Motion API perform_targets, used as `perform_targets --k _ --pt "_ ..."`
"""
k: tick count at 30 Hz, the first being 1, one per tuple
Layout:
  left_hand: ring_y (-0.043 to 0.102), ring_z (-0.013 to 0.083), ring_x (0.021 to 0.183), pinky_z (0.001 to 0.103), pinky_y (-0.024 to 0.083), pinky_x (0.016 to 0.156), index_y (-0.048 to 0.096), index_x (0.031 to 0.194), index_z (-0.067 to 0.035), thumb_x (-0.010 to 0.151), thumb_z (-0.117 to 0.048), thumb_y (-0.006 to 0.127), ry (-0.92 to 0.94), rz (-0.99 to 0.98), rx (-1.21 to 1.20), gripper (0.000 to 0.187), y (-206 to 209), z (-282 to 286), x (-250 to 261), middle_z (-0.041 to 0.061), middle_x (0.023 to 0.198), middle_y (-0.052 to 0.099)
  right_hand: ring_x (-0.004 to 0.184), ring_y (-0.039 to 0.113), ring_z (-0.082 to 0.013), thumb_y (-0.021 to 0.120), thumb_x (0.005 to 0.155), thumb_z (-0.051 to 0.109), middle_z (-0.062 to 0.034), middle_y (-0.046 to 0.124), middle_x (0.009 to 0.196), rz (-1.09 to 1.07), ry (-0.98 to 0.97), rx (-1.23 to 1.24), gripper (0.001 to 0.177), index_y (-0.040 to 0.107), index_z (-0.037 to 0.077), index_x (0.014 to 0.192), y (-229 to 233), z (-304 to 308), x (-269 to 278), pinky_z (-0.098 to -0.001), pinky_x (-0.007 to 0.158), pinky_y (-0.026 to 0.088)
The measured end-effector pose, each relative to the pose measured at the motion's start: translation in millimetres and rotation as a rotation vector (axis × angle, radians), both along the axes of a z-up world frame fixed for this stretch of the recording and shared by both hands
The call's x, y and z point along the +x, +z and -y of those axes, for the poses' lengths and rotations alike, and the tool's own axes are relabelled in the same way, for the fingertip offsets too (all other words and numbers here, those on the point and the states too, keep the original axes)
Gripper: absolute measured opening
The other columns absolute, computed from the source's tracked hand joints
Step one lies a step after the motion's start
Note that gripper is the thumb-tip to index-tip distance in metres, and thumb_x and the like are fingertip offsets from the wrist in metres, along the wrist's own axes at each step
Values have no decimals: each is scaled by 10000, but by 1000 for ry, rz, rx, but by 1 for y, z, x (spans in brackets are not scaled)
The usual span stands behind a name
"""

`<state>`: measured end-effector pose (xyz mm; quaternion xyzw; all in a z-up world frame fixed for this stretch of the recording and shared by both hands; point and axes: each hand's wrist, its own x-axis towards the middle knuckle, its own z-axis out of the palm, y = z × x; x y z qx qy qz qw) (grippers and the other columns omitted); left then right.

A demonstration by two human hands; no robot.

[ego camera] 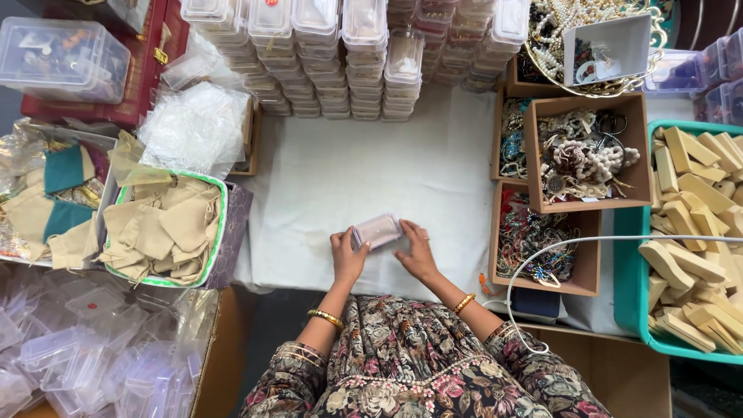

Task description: The person places jewelry items into small beige cloth pouches and then puts the pouches into clear plastic containers. They also handle small plastic bags and various jewelry pieces from boxes on the table.

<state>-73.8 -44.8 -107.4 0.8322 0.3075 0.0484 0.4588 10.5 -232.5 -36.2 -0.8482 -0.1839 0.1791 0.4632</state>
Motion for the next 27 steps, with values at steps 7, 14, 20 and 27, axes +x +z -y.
perform_targets --k 7,14,20,27 --pt "657 158 877 312 571 765 501 1222 -52 855 -125 778 315 111 -579 466 59 -1 5 87 1032 655 1144 605 -216 774 821 59 -101 569 1396 -186 -22 308 682 482 59 1437 16 -14 6 -366 910 558" --pt "615 113 766 254 510 674 548 1269 -68 940 -206 733 266 90 -773 401 84 -8 -8 48 885 696 867 671 -153 719 929 92 -84 723 977 -603 -237 485 363 602 37 1268 6 -4 30 -310 761 576" --pt "680 147 744 270 563 662 582 1239 -66 993 -239 633 170 -66 -815 305 52 -25 -18 64 923 728 916 661 -157 633 970 155 -70 691 1096 -370 -439 714 336 630 62 1292 97 -17 137 -321 814 584" --pt "720 159 751 269 589 659 603 1199 -32 1004 -125 582 53 -71 -838 217 11 -32 -26 94 915 720 926 621 -191 655 1030 246 -76 694 1095 0 -398 556 370 688 56 1346 203 -64 298 -313 760 537"
